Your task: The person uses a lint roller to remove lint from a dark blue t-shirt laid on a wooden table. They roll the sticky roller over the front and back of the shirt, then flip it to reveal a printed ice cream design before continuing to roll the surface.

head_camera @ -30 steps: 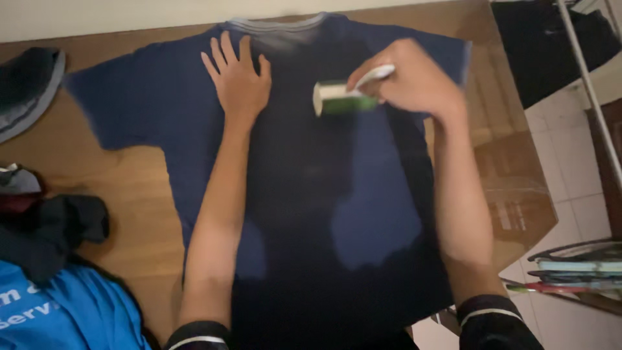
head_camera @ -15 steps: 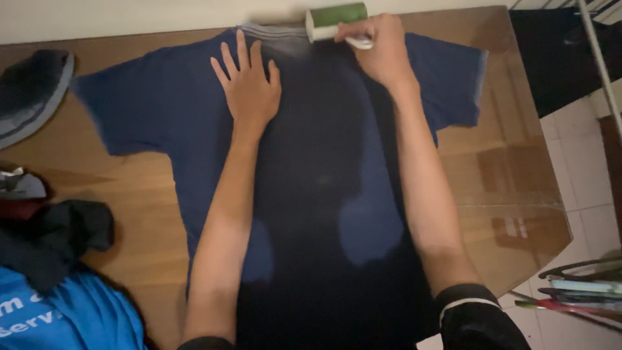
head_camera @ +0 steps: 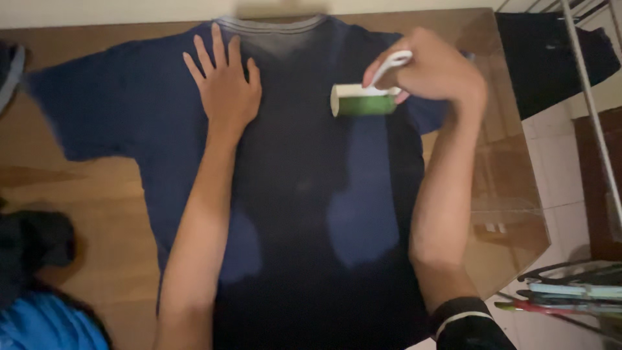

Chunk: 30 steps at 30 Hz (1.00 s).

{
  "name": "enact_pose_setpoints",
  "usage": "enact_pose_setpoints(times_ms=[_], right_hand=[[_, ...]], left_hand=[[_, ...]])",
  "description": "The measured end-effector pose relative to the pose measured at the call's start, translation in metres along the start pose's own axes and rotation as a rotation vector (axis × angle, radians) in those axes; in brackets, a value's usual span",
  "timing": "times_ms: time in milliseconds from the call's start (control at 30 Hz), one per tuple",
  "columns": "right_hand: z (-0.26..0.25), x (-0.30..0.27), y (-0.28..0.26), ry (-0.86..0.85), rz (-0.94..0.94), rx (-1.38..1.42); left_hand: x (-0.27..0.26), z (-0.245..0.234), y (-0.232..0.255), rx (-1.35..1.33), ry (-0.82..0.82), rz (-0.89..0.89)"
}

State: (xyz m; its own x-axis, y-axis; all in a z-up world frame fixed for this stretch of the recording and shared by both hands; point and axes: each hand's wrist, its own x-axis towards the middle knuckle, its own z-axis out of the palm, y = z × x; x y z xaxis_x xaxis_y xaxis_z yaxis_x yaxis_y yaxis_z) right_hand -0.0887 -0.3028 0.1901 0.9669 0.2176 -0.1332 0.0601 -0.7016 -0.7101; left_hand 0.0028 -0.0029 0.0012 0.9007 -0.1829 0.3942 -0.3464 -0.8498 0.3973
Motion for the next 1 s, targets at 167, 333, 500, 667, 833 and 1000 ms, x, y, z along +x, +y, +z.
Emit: enact_pose_setpoints(times_ms=[167, 333, 500, 667, 833, 1000], right_hand=[[0.016, 0.033, 0.043, 0.283, -0.073, -0.046], [0.030, 0.061, 0.071, 0.521, -0.383, -0.117], [0.002, 0.029, 0.053, 0.303, -0.237, -0.085], [-0.020, -0.013, 0.024, 0.051, 0.011, -0.073], [-0.012, 0.007, 0.046, 0.184, 0.044, 0.008], [0.007, 0.040, 0.084, 0.377, -0.093, 0.016]], left_hand=[[0.000, 0.002, -0.002, -0.001, 0.017, 0.020], [0.001, 0.001, -0.001, -0.022, 0.003, 0.009], [0.000, -0.001, -0.001, -0.006, 0.001, 0.013], [0.000, 0.001, -0.002, -0.028, -0.002, 0.021], [-0.004, 0.000, -0.004, -0.056, -0.002, 0.026], [-0.005, 0.003, -0.002, 0.000, 0.033, 0.037]])
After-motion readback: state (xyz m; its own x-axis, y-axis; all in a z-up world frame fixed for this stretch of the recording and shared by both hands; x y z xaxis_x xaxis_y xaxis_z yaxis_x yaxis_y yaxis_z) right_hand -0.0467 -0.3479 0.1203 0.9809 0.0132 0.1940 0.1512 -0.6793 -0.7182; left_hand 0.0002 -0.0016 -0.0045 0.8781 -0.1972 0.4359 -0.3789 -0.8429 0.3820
